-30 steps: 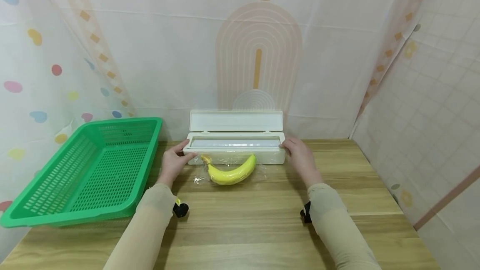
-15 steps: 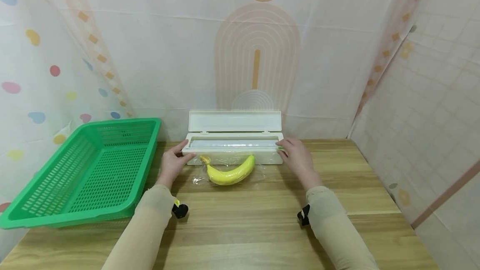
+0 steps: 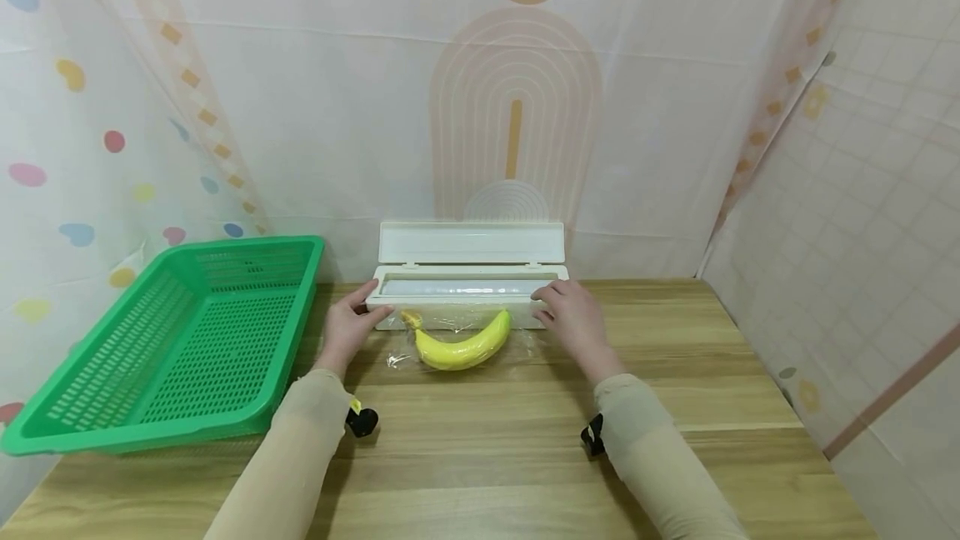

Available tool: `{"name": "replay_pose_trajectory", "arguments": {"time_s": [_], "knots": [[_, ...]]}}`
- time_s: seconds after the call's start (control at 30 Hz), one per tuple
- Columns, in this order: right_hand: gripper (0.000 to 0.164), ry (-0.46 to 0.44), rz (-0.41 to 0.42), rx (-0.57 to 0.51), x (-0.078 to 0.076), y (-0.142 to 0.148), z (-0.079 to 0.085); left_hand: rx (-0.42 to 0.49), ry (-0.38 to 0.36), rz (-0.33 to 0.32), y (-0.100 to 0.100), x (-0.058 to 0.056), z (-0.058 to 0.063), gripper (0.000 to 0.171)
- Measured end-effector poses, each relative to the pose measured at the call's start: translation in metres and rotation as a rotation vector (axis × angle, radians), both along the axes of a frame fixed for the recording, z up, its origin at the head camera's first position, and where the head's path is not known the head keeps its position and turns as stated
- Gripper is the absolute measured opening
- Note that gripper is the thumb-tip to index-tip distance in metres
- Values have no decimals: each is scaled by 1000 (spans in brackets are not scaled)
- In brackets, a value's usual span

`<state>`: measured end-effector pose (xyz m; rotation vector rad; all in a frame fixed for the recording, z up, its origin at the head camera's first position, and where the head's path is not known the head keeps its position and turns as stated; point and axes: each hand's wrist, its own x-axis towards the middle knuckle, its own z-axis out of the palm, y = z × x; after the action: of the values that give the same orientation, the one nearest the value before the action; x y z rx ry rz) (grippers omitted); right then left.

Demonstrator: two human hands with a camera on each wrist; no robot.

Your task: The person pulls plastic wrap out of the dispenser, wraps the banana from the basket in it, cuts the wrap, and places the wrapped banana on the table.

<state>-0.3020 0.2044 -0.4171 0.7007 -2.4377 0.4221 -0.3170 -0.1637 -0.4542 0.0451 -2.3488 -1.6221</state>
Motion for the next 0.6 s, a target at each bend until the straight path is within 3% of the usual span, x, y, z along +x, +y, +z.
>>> {"name": "replay_pose_trajectory", "arguments": {"time_s": [0.33,0.6], "knots": [[11,0,-23,-9,-6,-10,-4,44,0,-20,1,2,1,60],[13,31,-31,-13,-8,-11,-4,52,-13,-76,2,5,3,62]]}}
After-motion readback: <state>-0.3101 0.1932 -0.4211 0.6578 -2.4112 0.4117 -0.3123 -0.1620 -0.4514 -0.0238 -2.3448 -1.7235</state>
